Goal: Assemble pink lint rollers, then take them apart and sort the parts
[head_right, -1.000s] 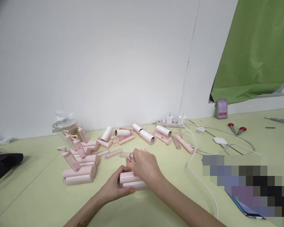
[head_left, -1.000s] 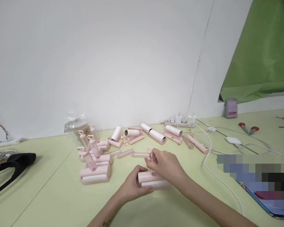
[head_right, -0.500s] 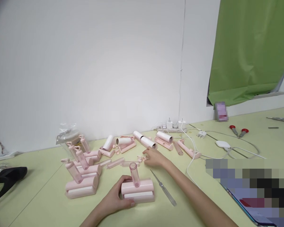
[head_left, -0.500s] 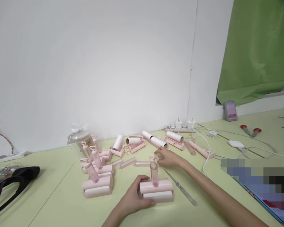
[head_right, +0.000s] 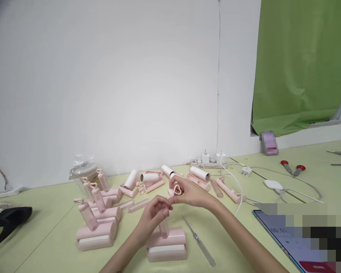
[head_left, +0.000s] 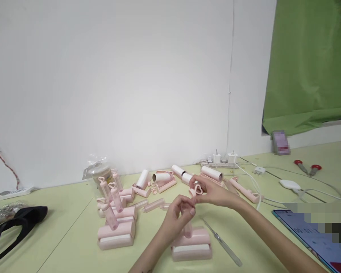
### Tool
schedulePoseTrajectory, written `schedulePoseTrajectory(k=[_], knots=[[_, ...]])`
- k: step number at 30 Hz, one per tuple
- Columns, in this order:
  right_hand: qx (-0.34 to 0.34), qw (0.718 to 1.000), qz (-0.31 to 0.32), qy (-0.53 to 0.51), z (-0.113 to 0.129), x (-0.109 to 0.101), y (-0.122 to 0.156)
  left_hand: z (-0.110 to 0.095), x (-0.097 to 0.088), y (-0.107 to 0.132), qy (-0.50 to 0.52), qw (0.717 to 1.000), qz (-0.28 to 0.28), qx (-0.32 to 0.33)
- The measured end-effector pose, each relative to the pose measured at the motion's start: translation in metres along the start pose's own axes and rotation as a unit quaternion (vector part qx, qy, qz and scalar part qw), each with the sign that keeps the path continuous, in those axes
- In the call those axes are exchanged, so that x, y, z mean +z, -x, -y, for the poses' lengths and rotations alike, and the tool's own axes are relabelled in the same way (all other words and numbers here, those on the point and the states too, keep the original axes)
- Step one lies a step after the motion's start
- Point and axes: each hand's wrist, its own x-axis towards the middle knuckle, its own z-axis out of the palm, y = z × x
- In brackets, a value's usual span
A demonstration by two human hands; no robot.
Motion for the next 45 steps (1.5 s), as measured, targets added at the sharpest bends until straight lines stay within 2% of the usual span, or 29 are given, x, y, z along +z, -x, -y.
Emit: schedulePoseTrajectory(k=[4, 8, 12, 17, 27, 34, 38, 40, 45], knots=[[0.013, 0.997, 0.049, 0.054, 0.029, -0.002, 0.018, 0.022, 0.009, -0.002, 0.135, 0.989, 0.012, -0.063], [0.015, 0.995, 0.073, 0.060, 0.046, 0.000, 0.031, 0.036, 0.011, -0.001, 0.162, 0.985, 0.005, -0.066], [0.005, 0.997, 0.064, 0.035, 0.054, 0.004, 0.031, 0.038, 0.013, 0.000, 0.186, 0.980, -0.001, -0.065], [-0.016, 1.000, 0.000, 0.004, 0.050, 0.013, 0.023, 0.027, 0.016, 0.002, 0.229, 0.967, -0.028, -0.111], [-0.024, 0.995, 0.067, -0.071, 0.056, 0.016, 0.022, 0.024, 0.021, 0.001, 0.254, 0.961, -0.047, -0.094], [-0.024, 1.000, 0.002, -0.007, 0.056, 0.020, 0.024, 0.029, 0.024, -0.001, 0.257, 0.960, -0.065, -0.094], [0.010, 0.992, 0.039, -0.122, 0.049, 0.033, 0.020, 0.034, 0.025, -0.001, 0.279, 0.953, -0.094, -0.069], [0.021, 0.983, 0.037, -0.177, 0.045, 0.042, 0.017, 0.034, 0.026, -0.001, 0.288, 0.949, -0.103, -0.070], [0.014, 0.971, 0.026, -0.238, 0.036, 0.056, 0.010, 0.032, 0.026, 0.000, 0.302, 0.945, -0.101, -0.071]])
